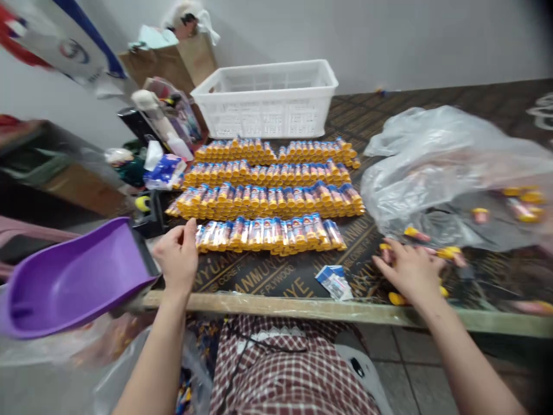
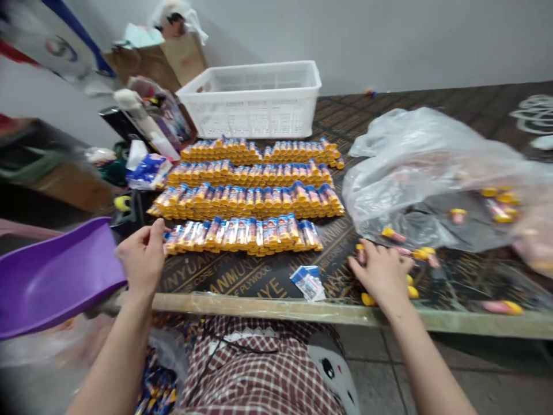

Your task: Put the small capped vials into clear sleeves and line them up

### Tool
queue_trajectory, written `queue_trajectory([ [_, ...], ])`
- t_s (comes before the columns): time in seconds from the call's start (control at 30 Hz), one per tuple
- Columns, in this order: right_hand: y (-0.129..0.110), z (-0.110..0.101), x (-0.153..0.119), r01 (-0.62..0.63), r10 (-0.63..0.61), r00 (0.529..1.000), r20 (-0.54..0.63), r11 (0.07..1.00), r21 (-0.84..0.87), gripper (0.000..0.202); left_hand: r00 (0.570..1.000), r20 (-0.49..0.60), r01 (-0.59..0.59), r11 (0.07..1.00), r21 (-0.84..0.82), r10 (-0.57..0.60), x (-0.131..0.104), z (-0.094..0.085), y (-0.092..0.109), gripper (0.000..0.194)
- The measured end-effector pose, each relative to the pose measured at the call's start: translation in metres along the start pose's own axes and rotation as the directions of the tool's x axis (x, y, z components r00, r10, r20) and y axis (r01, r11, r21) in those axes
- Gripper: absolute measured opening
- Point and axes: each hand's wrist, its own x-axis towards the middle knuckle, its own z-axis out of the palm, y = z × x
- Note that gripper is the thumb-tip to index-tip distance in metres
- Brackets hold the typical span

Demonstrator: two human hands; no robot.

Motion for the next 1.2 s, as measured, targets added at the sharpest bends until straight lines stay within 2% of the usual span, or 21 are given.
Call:
queue_trajectory([
  [0.03,-0.002,-0.003,0.002,-0.011,0.011,1.0,0.026,1.0,0.016,0.042,1.0,0.013,-0.02,0.995,-0.101,0.021,-0.016,0.008,0.014,0.04],
  [0.07,-0.003,-0.004,0.004,-0.022,0.02,0.999,0.041,0.999,0.048,0.041,0.993,0.112,-0.005,0.977,-0.215,0.03,-0.034,0.02,0.028,0.036],
  [0.1,-0.003,-0.005,0.006,-0.03,0.026,0.999,0.048,0.996,0.086,0.041,0.949,0.308,0.035,0.945,-0.324,0.071,-0.053,0.032,0.042,0.03],
  [0.13,-0.003,-0.005,0.008,-0.034,0.029,0.998,0.047,0.992,0.119,0.04,0.864,0.481,0.067,0.913,-0.403,0.149,-0.071,0.046,0.056,0.024],
  [0.17,-0.002,-0.006,0.009,-0.035,0.029,0.999,0.041,0.988,0.147,0.04,0.766,0.601,0.072,0.897,-0.436,0.23,-0.088,0.06,0.069,0.02],
  [0.2,-0.001,-0.006,0.01,-0.033,0.028,0.999,0.032,0.985,0.169,0.041,0.695,0.666,0.049,0.906,-0.421,0.272,-0.102,0.073,0.08,0.019],
  [0.23,0.0,-0.006,0.01,-0.031,0.027,0.999,0.02,0.982,0.185,0.042,0.639,0.714,-0.002,0.928,-0.372,0.287,-0.113,0.084,0.089,0.02],
  [0.27,0.001,-0.007,0.009,-0.026,0.025,1.0,0.01,0.981,0.194,0.043,0.605,0.744,-0.063,0.948,-0.313,0.285,-0.122,0.094,0.096,0.021],
  [0.3,0.002,-0.009,0.007,-0.024,0.026,1.0,-0.007,0.975,0.222,0.045,0.59,0.758,-0.122,0.959,-0.255,0.277,-0.128,0.101,0.101,0.022],
  [0.37,0.001,-0.015,0.0,-0.025,0.049,0.997,-0.059,0.936,0.352,0.05,0.585,0.768,-0.203,0.963,-0.175,0.263,-0.133,0.108,0.106,0.02],
  [0.47,-0.007,-0.026,-0.015,-0.045,0.146,0.983,-0.109,0.773,0.633,0.059,0.586,0.767,-0.22,0.962,-0.161,0.262,-0.133,0.111,0.106,0.014],
  [0.53,-0.015,-0.032,-0.027,-0.058,0.181,0.98,-0.084,0.661,0.749,0.06,0.587,0.765,-0.213,0.962,-0.169,0.264,-0.132,0.11,0.104,0.013],
  [0.63,-0.029,-0.037,-0.041,-0.048,0.119,0.993,-0.024,0.565,0.824,0.048,0.583,0.76,-0.238,0.955,-0.176,0.285,-0.13,0.11,0.103,0.014],
  [0.7,-0.038,-0.036,-0.048,-0.013,0.048,0.999,-0.017,0.562,0.827,0.031,0.575,0.76,-0.266,0.948,-0.176,0.303,-0.129,0.11,0.103,0.015],
  [0.8,-0.049,-0.034,-0.056,0.074,-0.039,0.997,-0.064,0.637,0.767,0.013,0.568,0.755,-0.305,0.936,-0.178,0.329,-0.127,0.111,0.105,0.016],
  [0.9,-0.056,-0.033,-0.064,0.14,-0.127,0.989,-0.07,0.694,0.706,0.013,0.583,0.728,-0.32,0.926,-0.201,0.36,-0.126,0.113,0.105,0.01],
  [1.0,-0.061,-0.034,-0.07,0.164,-0.184,0.982,-0.048,0.696,0.699,0.016,0.613,0.684,-0.313,0.916,-0.251,0.397,-0.126,0.115,0.105,0.006],
  [1.1,-0.062,-0.036,-0.072,0.152,-0.143,0.987,-0.074,0.677,0.72,0.015,0.642,0.654,-0.223,0.914,-0.339,0.399,-0.125,0.114,0.107,0.009],
  [1.13,-0.061,-0.036,-0.072,0.143,-0.109,0.99,-0.094,0.67,0.728,0.014,0.648,0.661,-0.144,0.913,-0.381,0.378,-0.125,0.113,0.107,0.011],
  [1.2,-0.06,-0.039,-0.072,0.124,-0.033,0.99,-0.136,0.652,0.748,0.013,0.644,0.7,0.105,0.87,-0.481,0.309,-0.125,0.11,0.107,0.011],
])
